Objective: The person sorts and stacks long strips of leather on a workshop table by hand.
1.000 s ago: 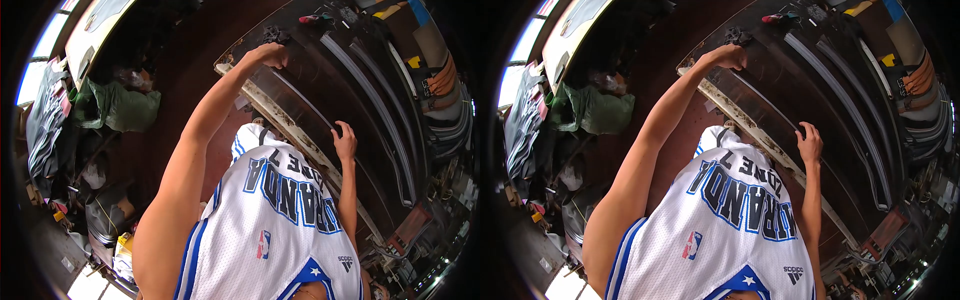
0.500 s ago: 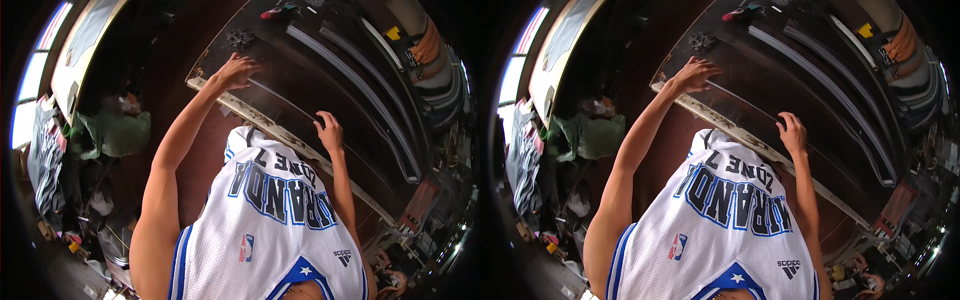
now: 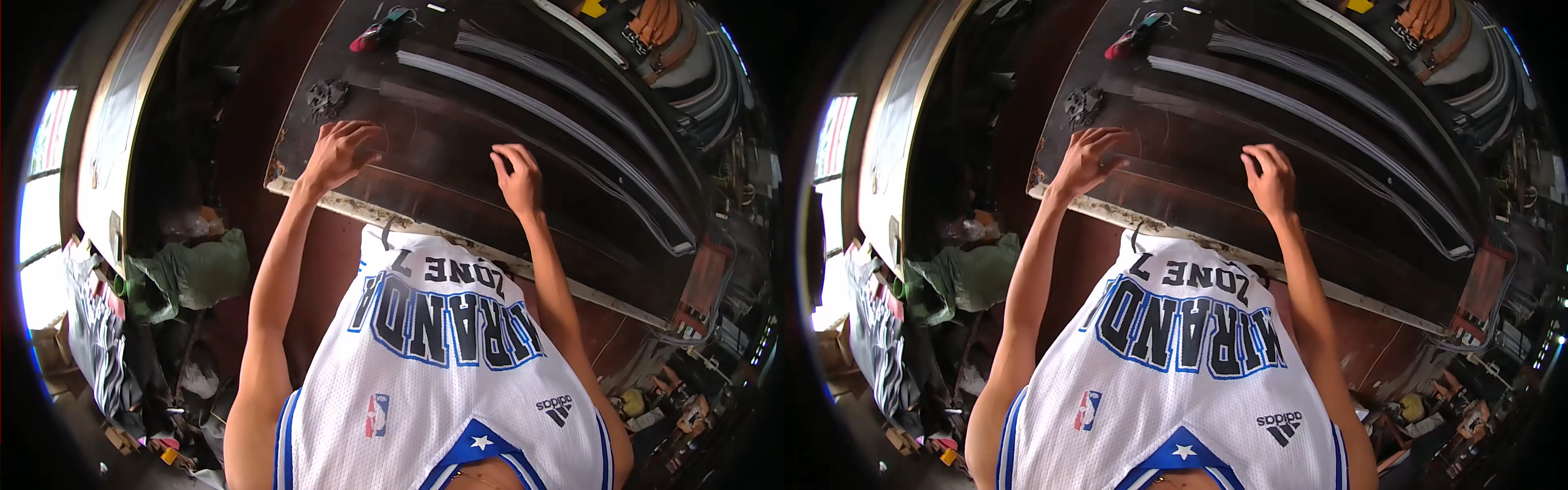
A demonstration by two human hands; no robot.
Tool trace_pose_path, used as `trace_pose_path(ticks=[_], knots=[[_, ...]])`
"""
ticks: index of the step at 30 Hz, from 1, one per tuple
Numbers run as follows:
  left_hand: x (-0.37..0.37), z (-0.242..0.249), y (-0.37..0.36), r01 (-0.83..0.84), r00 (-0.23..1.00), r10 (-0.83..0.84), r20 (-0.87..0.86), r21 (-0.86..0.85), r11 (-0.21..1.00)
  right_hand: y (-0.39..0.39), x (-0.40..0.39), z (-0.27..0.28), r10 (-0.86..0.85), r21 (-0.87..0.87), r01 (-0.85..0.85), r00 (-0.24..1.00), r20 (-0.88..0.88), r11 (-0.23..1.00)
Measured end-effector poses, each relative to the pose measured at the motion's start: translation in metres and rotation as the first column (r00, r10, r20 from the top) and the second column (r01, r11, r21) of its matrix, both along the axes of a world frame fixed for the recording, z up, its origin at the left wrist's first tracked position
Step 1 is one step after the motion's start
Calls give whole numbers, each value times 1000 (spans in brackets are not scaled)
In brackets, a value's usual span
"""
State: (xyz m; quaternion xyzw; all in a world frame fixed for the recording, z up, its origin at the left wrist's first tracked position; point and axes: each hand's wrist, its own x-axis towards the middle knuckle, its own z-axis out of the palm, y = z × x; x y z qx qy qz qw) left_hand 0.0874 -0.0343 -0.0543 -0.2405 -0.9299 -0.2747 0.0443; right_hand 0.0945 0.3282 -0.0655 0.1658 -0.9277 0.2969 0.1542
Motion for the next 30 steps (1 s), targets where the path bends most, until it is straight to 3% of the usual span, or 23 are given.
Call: trace_pose_path(ticks=[3, 4, 7, 12, 14, 21, 23, 27, 30], knots=[[-19, -6, 19, -54, 998, 50, 30, 159, 986, -12, -21, -5, -26, 87, 33, 997, -75, 996], [-36, -10, 79, -29, 998, 42, -53, 219, 975, 32, -37, -19, -29, 120, 41, 995, -95, 992], [-45, -13, 102, 1, 999, 9, -44, 224, 975, 26, -42, -22, -38, 229, 61, 994, -105, 971], [-40, -12, 123, -21, 1000, 14, 23, 299, 954, 30, -41, -31, -78, 206, 100, 990, -113, 973], [-36, -11, 118, -73, 992, 34, 124, 328, 942, 29, -39, -31, -85, 202, 107, 990, -117, 973], [-59, -52, 123, -161, 984, 170, -52, 150, 976, 28, -37, -35, -98, 180, 120, 987, -128, 976], [-66, -55, 129, -153, 964, 179, -198, 140, 978, 20, -34, -31, -101, 184, 123, 987, -129, 975], [-72, -67, 154, -187, 970, 187, -157, 18, 982, 33, -35, -39, -108, 186, 130, 986, -127, 974], [-68, -68, 151, -164, 973, 171, -158, 58, 985, 30, -31, -34, -113, 157, 128, 988, -102, 979]])
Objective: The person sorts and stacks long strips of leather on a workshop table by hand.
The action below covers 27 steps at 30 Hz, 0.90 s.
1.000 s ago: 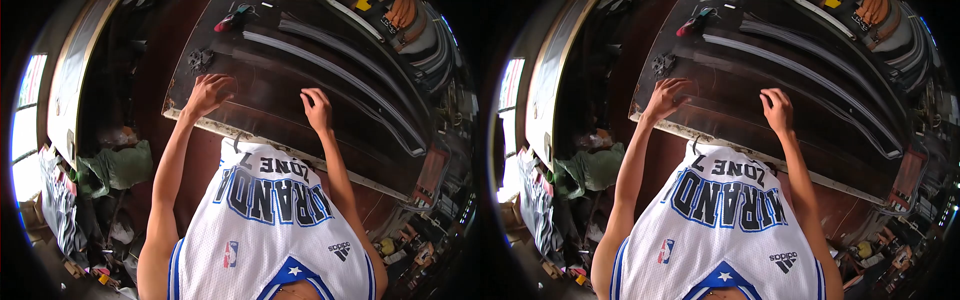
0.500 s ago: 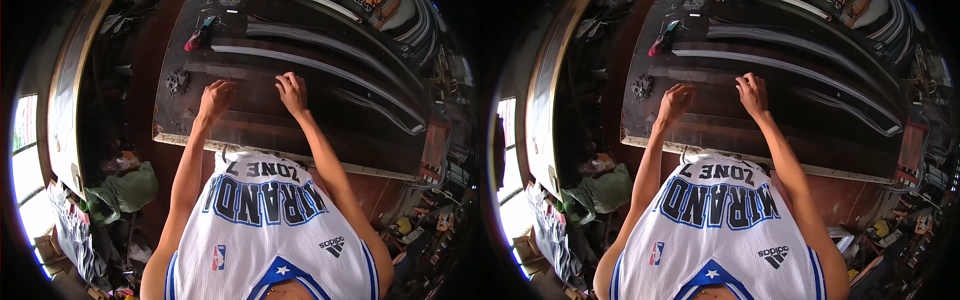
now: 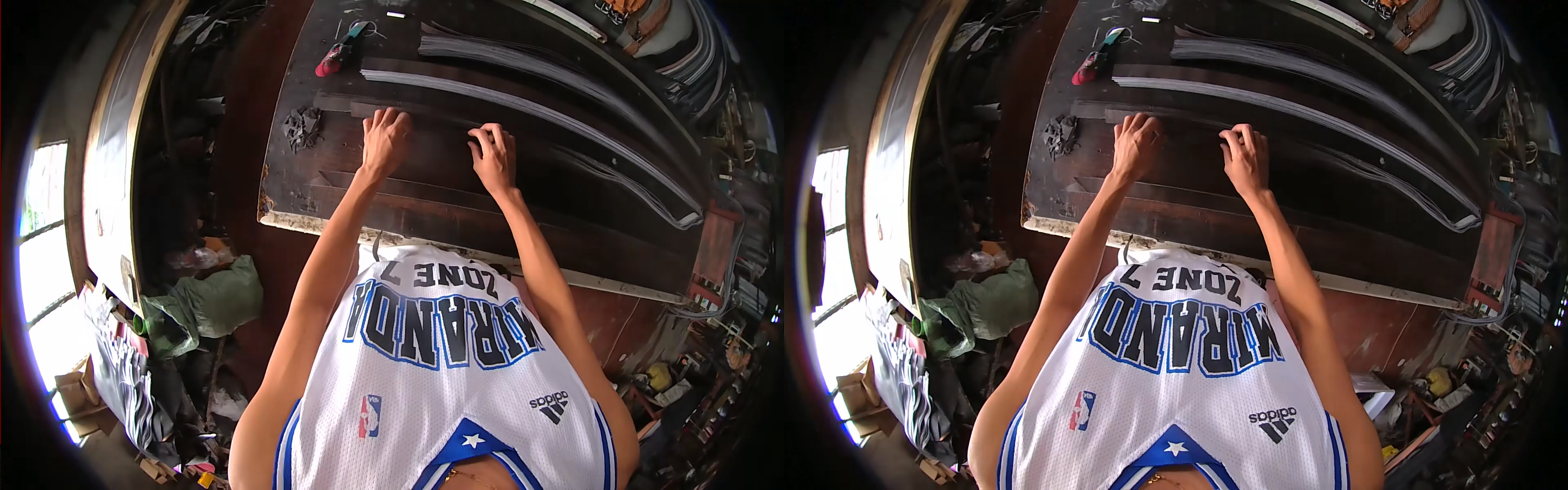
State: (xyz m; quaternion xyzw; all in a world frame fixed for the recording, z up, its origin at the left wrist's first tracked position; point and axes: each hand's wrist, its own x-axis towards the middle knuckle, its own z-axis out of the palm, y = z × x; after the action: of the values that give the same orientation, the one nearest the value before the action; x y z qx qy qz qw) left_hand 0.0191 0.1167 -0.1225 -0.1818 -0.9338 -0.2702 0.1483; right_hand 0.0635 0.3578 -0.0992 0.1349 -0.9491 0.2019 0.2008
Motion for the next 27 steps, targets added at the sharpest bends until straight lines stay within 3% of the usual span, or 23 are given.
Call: trace_pose_path(ticks=[4, 9, 11, 16, 22, 27], knots=[[17, 4, -3, 82, 984, -87, 153, 40, 996, 6, 4, 3, 11, -6, -11, 1000, -30, 1000], [28, 7, 0, 36, 977, -67, 205, 150, 988, 15, 9, 8, 59, -44, -60, 998, -37, 997], [25, 5, 2, -22, 968, -29, 250, 199, 980, 16, 10, 9, 28, -148, -6, 988, 152, 989], [6, 7, 22, -116, 951, 67, 300, 150, 982, 27, 2, 5, 23, -136, -6, 992, 124, 991], [-9, 14, 18, -116, 888, 50, 456, 119, 986, 32, -5, 8, -22, -85, 42, 975, 223, 996], [-12, 12, 25, -99, 877, 88, 473, -1, 995, 35, -4, -3, -14, -114, 33, 986, 167, 993]])
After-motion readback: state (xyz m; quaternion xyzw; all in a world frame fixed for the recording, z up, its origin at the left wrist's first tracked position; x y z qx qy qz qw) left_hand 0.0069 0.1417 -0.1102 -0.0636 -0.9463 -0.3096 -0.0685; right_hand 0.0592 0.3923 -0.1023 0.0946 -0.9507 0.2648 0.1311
